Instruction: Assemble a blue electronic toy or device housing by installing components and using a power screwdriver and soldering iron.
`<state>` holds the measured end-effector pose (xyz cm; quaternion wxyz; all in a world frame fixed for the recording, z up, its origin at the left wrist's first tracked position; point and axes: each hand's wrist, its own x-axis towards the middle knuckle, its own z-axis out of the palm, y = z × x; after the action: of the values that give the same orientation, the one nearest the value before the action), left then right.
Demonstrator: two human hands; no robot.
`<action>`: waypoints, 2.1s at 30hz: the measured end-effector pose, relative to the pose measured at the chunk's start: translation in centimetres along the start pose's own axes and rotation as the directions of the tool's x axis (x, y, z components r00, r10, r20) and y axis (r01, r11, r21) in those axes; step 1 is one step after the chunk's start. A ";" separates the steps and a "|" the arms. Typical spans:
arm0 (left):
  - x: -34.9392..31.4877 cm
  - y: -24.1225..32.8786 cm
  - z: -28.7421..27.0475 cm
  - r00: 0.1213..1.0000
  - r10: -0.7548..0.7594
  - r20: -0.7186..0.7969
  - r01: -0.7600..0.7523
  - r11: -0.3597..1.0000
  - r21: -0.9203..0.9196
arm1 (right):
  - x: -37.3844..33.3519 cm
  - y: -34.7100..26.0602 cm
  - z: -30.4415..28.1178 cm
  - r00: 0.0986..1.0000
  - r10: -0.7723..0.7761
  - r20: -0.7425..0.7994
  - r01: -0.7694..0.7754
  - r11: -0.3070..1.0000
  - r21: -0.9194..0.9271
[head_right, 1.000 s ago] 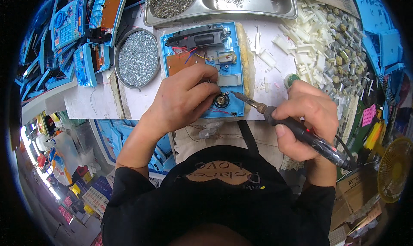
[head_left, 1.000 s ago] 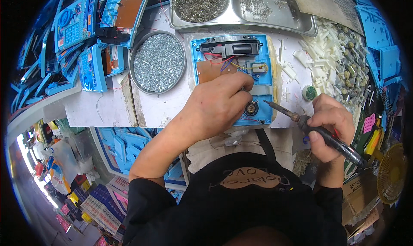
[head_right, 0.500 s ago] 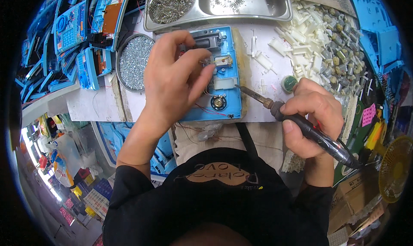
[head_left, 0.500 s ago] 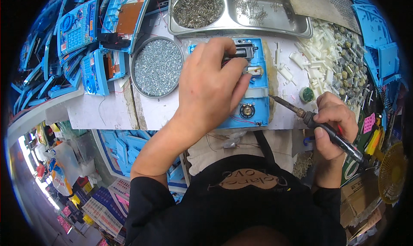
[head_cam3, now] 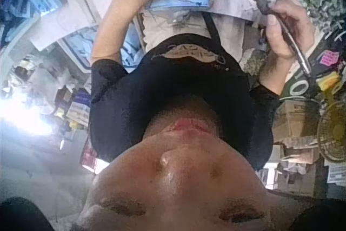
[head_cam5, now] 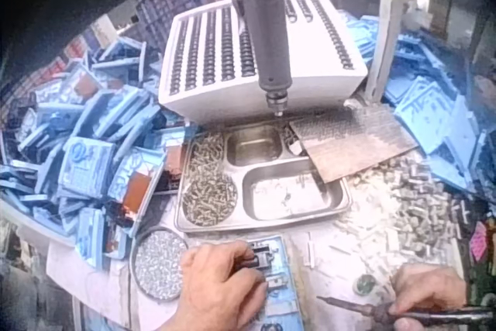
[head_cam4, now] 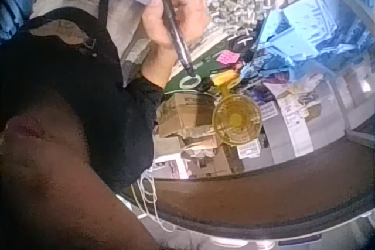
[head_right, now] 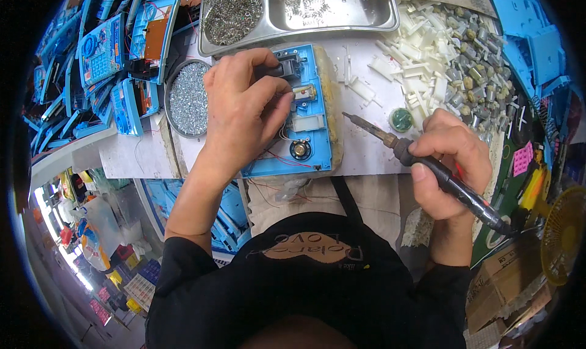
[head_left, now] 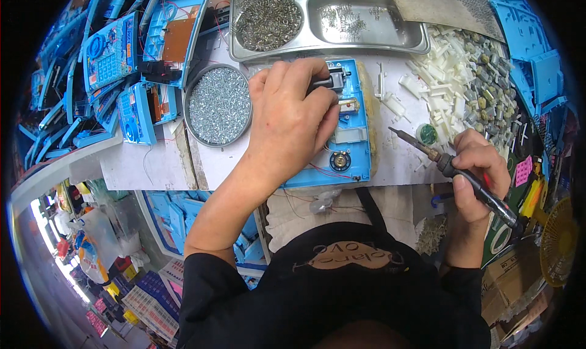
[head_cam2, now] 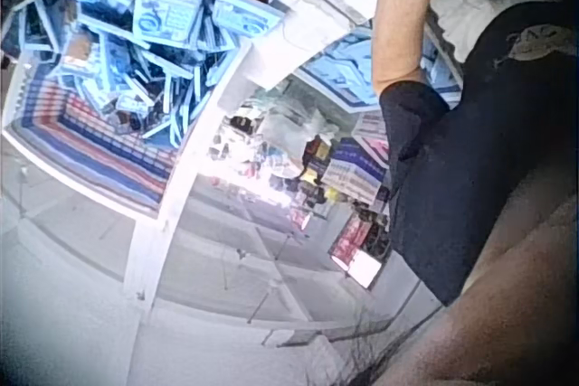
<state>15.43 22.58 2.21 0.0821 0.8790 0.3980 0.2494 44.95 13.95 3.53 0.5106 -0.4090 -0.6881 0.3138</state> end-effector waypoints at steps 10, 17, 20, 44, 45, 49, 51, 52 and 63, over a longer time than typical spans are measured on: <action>0.2 0.2 0.4 1.000 -0.006 -0.027 0.005 0.999 -0.035 | 1.1 2.3 3.5 0.998 -0.036 -0.058 0.034 0.999 -0.038; 0.3 0.1 0.4 1.000 -0.007 -0.025 0.005 0.998 -0.060 | 1.4 2.2 4.0 0.998 -0.054 -0.012 0.053 0.996 -0.066; 0.4 0.1 0.3 1.000 -0.007 -0.019 0.006 0.998 -0.060 | 1.5 2.1 4.1 0.999 -0.040 -0.013 0.039 0.997 -0.066; 0.4 -0.1 0.5 0.999 -0.006 -0.032 0.003 0.997 -0.073 | 1.3 2.5 4.4 0.999 -0.007 -0.044 0.005 0.999 -0.032; 0.4 -0.1 0.5 1.000 -0.003 -0.031 0.000 0.997 -0.074 | 1.3 2.4 4.2 0.999 -0.006 -0.050 0.005 0.999 -0.032; 0.4 -0.2 0.3 1.000 0.003 -0.028 -0.005 0.997 -0.074 | 1.4 2.5 4.0 0.998 -0.007 -0.057 0.006 1.000 -0.021; 0.3 -0.2 0.3 1.000 0.000 -0.017 -0.001 0.998 -0.065 | 1.5 2.4 4.2 0.998 -0.019 -0.061 0.017 0.999 -0.033; 0.3 -0.2 0.3 1.000 0.001 -0.019 -0.002 0.998 -0.066 | 1.5 2.3 4.3 0.998 -0.025 -0.063 0.023 0.999 -0.039; 0.6 -0.1 0.1 1.000 0.001 -0.005 -0.001 0.998 -0.064 | 1.7 2.1 4.4 1.000 -0.007 -0.010 0.007 0.997 -0.080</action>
<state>15.75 23.04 2.33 0.1092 0.8756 0.3894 0.2642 41.02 16.39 1.29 0.4983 -0.4283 -0.6991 0.2821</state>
